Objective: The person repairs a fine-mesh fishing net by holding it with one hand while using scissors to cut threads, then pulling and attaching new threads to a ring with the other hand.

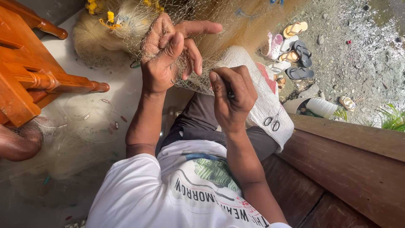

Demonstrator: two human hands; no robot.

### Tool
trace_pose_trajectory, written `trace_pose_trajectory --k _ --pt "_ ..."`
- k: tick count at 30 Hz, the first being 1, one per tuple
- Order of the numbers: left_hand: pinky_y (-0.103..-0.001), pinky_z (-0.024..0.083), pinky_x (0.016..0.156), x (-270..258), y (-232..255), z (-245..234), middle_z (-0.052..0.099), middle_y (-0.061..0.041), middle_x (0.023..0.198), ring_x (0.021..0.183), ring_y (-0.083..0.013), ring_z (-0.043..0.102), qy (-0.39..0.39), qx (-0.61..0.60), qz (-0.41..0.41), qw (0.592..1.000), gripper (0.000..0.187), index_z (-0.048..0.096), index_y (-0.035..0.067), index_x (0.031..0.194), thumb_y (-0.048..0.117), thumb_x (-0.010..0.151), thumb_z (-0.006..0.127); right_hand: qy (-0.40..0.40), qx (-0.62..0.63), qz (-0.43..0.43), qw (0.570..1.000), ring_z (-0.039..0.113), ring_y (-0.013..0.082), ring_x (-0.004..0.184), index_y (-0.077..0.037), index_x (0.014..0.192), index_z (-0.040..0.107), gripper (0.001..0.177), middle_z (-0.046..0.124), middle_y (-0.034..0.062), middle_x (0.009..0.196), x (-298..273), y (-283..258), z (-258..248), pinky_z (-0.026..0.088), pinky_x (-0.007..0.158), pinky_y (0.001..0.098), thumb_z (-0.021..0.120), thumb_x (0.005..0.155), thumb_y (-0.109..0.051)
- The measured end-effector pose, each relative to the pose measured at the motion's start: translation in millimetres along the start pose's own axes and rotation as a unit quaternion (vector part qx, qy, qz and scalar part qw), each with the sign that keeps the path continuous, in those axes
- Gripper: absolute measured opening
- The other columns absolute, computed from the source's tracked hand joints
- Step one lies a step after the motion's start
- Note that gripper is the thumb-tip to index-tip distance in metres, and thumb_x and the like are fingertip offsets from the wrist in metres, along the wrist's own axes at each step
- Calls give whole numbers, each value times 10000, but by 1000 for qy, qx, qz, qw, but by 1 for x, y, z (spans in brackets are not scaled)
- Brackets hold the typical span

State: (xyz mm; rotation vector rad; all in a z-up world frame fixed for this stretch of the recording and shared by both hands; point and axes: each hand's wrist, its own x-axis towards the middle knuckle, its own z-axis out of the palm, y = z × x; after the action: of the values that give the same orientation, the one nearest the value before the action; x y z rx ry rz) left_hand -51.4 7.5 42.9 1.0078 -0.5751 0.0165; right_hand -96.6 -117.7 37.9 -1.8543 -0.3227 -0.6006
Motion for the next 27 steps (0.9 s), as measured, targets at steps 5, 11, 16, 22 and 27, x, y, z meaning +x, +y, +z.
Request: trace_pose_trajectory --k 5,11,16,22,27 --pt "-168 330 350 0 0 1 453 -276 1042 491 -152 494 -8 14 -3 1000 216 237 92 785 232 865 381 2 15 -2 1000 371 120 558 23 796 535 53 439 62 677 1 -1 1 308 501 222 557 749 9" --pt "-159 325 343 0 0 -1 451 -270 1051 502 -135 494 -8 11 1 1000 208 240 96 784 224 867 381 2 16 -5 1000 371 117 559 24 799 537 57 443 64 681 2 -2 0 304 499 218 561 747 21" --pt "-146 290 340 1 0 0 466 -246 1045 500 -130 488 -5 14 -8 1000 200 234 121 777 207 865 392 0 17 -10 1000 367 119 562 21 805 536 64 445 63 682 1 -3 0 299 503 222 559 746 24" --pt "-162 289 421 8 -3 3 480 -196 1048 536 -105 431 30 -8 13 999 228 210 132 756 158 876 402 11 27 8 1000 337 116 563 30 795 527 46 425 57 680 1 -5 -4 283 518 218 528 767 -7" --pt "-413 313 1041 14 -10 3 467 -170 1078 1114 -243 422 -17 -48 52 997 179 234 123 777 127 882 380 19 99 79 992 341 86 575 4 790 512 49 392 25 707 -4 1 -8 286 521 192 517 781 -43"
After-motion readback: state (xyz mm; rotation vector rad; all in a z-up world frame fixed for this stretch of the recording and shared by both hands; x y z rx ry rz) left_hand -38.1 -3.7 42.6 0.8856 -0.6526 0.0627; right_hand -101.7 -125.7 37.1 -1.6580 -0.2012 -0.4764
